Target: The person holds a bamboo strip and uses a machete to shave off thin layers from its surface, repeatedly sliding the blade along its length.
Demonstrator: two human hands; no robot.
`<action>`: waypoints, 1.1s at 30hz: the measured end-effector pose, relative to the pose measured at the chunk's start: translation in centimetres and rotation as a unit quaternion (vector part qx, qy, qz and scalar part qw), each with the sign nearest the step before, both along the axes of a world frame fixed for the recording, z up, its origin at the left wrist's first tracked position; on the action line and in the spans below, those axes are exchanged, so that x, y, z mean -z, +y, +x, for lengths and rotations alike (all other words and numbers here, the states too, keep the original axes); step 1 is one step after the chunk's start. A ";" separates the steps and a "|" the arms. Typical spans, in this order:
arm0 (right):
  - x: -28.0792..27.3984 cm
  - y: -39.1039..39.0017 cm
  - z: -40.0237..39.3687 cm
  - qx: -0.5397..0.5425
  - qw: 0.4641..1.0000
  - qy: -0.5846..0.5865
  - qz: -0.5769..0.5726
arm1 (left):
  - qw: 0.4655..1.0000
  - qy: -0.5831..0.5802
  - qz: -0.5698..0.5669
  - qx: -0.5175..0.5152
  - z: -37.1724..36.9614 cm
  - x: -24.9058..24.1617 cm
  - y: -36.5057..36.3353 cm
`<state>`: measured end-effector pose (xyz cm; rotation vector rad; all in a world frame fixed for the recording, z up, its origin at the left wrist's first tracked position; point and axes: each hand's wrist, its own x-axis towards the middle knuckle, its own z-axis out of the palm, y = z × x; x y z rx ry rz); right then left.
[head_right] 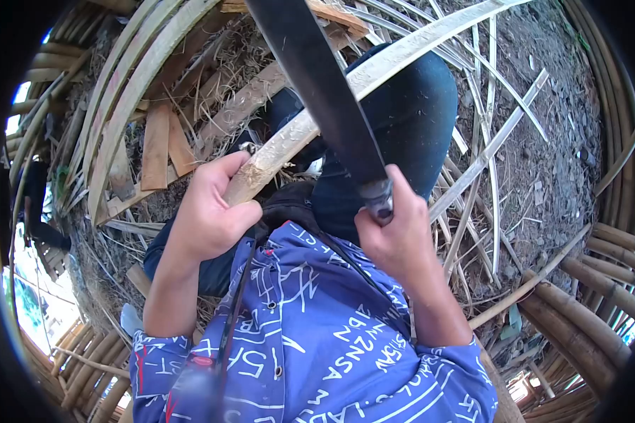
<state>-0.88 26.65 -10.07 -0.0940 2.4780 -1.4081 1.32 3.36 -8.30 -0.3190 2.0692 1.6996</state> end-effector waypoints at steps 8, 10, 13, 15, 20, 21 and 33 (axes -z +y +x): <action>-0.4 -1.1 0.1 0.001 1.000 0.010 -0.002 | 1.000 0.008 0.007 0.007 -0.2 0.0 -0.3; -0.3 -0.4 -0.8 0.014 1.000 0.017 0.019 | 1.000 0.005 0.000 0.020 -0.2 -0.5 -0.1; -0.2 -1.6 -0.2 0.027 0.999 0.022 -0.001 | 1.000 -0.006 -0.019 0.006 -0.4 -0.8 0.3; -0.8 -2.2 0.5 -0.032 0.999 -0.010 -0.026 | 1.000 0.013 0.002 -0.006 -0.5 -0.1 0.2; -1.2 -0.5 -0.8 -0.024 0.999 0.021 0.016 | 0.999 0.009 0.044 -0.023 0.9 0.2 -0.6; -1.2 -0.1 -1.1 -0.019 0.999 0.030 0.017 | 0.999 0.017 0.044 -0.017 1.0 0.0 -0.6; -1.0 3.2 -2.2 0.067 0.985 0.156 0.036 | 0.995 -0.013 0.092 -0.033 1.1 -1.4 0.6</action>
